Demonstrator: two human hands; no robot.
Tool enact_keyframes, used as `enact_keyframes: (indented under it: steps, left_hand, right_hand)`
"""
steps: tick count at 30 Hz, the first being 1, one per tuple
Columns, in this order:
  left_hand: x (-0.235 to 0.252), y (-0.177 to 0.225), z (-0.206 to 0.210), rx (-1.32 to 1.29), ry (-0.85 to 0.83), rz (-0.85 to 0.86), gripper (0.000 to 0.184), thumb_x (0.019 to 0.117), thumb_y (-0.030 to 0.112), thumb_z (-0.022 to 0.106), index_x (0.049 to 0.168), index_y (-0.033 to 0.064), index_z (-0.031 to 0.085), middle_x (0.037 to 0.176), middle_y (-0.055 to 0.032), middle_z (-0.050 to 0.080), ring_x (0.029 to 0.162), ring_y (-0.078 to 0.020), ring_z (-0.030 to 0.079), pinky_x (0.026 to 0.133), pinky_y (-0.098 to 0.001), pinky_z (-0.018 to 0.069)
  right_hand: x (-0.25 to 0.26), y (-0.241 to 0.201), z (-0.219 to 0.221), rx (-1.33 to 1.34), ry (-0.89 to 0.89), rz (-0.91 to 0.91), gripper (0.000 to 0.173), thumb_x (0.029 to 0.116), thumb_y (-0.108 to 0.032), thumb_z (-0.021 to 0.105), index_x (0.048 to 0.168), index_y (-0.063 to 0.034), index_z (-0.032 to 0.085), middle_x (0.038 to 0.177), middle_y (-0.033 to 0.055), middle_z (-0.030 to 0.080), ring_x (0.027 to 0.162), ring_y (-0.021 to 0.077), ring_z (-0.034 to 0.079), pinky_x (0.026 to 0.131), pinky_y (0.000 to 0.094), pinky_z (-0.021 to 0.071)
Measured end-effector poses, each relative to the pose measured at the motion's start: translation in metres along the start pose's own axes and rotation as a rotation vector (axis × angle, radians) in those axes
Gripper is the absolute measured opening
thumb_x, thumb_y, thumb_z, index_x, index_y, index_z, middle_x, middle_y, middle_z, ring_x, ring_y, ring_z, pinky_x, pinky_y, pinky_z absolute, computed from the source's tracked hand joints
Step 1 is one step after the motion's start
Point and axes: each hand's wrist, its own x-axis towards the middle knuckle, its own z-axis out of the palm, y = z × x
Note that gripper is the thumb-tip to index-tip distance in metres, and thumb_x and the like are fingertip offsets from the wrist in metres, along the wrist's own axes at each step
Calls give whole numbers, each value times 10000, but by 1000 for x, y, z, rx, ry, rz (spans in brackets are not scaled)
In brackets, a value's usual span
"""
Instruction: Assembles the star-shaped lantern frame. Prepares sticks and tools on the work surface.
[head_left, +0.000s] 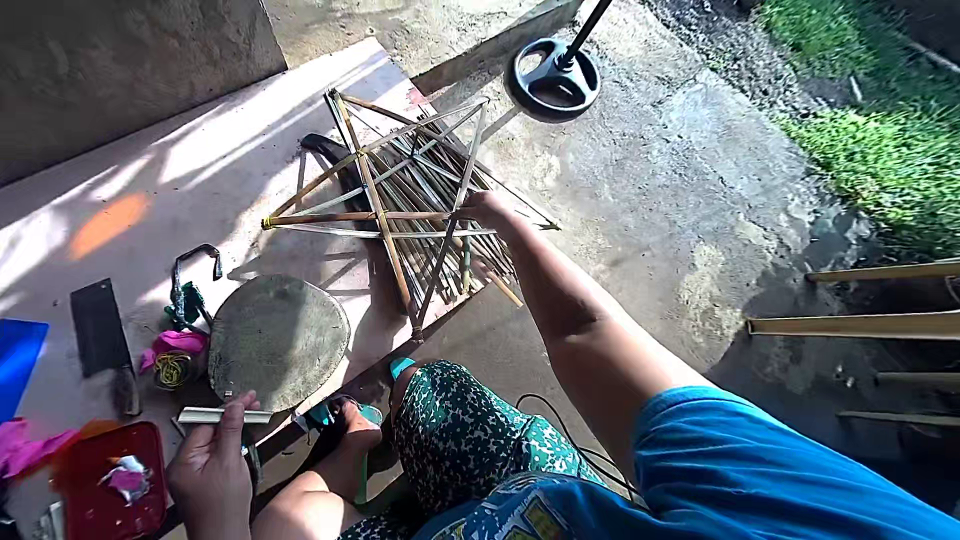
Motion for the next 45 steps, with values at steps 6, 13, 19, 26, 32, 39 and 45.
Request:
enact_keyframes:
  steps: [6,13,19,26,32,39,45]
  left_hand:
    - [-5,18,2,27,17,37,146,1012,71,559,966,8,683,929,29,762,871,-35,725,840,-221,597]
    - [-27,23,-5,59,-11,125,146,1000,65,585,971,-37,685,942,18,760,880,2,717,848,-188,591]
    - [-45,25,-23,98,38,154,172,998,88,607,975,-60,692,947,-10,758,881,25,703,836,-160,574]
    - [-64,25,-35,146,68,215,194,992,103,619,964,-65,710,963,-70,761,882,5,710,831,-167,573]
    - [-76,23,-54,139,105,203,199,999,115,625,1003,-61,717,949,-69,753,868,5,702,825,-174,571]
    - [-77,18,-62,158,145,109,190,994,133,662,977,-41,735,947,-81,747,881,-4,693,841,-188,556]
    - [-34,-12,-36,178,93,-96,216,1003,171,679,1019,-33,745,996,-152,731,892,-210,702,895,-427,563]
  right_hand:
    - [-31,-50,-8,200,-125,-39,298,959,-216,732,1170,-6,714,1120,159,716,1017,248,675,982,483,501]
    - [-60,-75,3,471,-64,20,276,937,-145,744,1167,-1,695,1018,110,693,816,134,611,778,337,519]
    - [-87,-87,27,638,-111,-11,190,968,-147,698,1112,-24,705,881,49,680,664,74,570,592,253,485]
    - [-134,-143,73,774,-154,13,139,981,-129,669,1088,-41,682,851,26,667,681,82,580,602,262,487]
    - [-160,-197,111,774,-249,-72,195,1001,-148,642,1164,-43,665,923,26,694,705,62,599,610,245,491]
    - [-171,-238,173,722,-335,-106,199,987,-178,671,1103,-16,688,832,27,671,621,63,554,560,244,469]
    - [-192,-241,233,746,-397,-47,226,974,-114,686,1173,-9,659,891,55,656,674,86,554,614,261,488]
